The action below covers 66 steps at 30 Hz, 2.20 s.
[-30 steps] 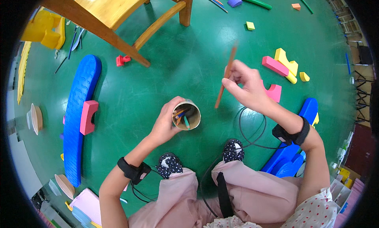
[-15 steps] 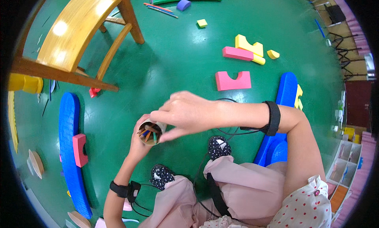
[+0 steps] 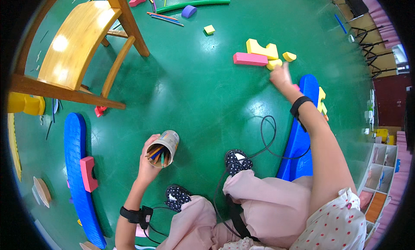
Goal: The person picks up several pencils and a spoon from the floor and places them into a cardboard cylinder tube.
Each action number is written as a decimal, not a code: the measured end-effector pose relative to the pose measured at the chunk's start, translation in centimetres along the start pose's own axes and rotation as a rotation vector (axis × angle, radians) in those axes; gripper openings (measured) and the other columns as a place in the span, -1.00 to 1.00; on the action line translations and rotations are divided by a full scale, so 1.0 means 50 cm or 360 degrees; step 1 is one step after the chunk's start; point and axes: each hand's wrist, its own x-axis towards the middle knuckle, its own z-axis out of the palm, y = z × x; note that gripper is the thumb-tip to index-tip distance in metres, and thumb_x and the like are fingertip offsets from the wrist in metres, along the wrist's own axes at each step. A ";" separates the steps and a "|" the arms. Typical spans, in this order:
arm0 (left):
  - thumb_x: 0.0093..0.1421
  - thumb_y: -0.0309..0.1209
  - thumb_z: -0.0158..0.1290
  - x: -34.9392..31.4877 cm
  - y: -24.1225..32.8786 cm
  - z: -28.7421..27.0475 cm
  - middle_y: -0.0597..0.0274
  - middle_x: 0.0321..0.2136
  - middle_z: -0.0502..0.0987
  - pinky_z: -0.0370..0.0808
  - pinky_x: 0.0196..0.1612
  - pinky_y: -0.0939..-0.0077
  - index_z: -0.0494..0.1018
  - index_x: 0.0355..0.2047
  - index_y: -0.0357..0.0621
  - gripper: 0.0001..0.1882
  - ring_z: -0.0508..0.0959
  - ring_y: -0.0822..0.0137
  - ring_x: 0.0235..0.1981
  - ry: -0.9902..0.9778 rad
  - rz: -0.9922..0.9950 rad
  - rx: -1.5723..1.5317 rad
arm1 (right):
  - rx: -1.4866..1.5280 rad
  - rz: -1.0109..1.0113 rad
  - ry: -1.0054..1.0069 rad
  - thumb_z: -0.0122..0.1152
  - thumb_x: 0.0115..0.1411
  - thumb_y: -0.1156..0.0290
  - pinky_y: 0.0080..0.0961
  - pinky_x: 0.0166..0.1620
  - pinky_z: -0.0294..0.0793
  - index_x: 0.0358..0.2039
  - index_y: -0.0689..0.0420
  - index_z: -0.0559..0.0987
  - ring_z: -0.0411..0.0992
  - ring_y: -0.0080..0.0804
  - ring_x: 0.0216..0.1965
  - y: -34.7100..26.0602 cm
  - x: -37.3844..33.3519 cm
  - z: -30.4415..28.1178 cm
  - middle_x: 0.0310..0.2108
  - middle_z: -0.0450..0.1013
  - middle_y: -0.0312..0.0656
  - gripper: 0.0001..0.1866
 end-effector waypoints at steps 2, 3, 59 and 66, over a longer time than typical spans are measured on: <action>-0.28 -0.55 0.36 0.004 0.002 0.006 0.18 0.08 0.22 0.26 0.16 0.39 0.14 0.07 -0.15 -0.12 0.30 0.28 0.09 0.0001 -0.0040 0.0070 | -0.0293 0.0628 -0.0132 0.00 0.14 0.30 0.09 -0.05 0.29 -0.22 0.04 0.58 0.39 -0.21 -0.06 0.070 -0.009 0.038 -0.32 0.52 -0.23 -0.74; -0.28 -0.53 0.37 0.001 -0.004 0.003 0.21 0.05 0.27 0.31 0.11 0.42 0.17 0.06 -0.14 -0.14 0.35 0.30 0.05 0.0043 -0.0030 0.0137 | -0.0012 0.0773 -0.0365 0.02 0.13 0.34 0.08 -0.12 0.37 -0.21 0.04 0.58 0.45 -0.18 -0.12 0.090 -0.004 0.018 -0.21 0.51 -0.17 -0.75; -0.28 -0.57 0.30 0.795 0.248 -0.033 0.07 0.05 0.29 0.26 0.12 0.33 0.15 0.04 -0.16 -0.17 0.30 0.23 0.09 0.0365 -0.0801 -0.0095 | 0.1889 0.0130 0.0686 0.00 0.08 0.30 -0.10 0.26 -0.12 0.17 -0.09 0.25 -0.05 -0.17 0.28 0.130 0.543 -0.055 0.27 0.01 -0.18 -0.42; -0.24 -0.54 0.28 0.868 0.224 -0.063 0.15 -0.04 0.40 0.37 0.00 0.44 0.23 0.02 -0.14 -0.25 0.44 0.26 -0.03 0.0427 -0.0889 -0.0121 | 0.1712 0.0074 0.0603 -0.08 0.08 0.28 -0.08 0.25 -0.14 0.18 -0.02 0.22 -0.09 -0.11 0.29 0.136 0.546 -0.057 0.29 -0.05 -0.11 -0.41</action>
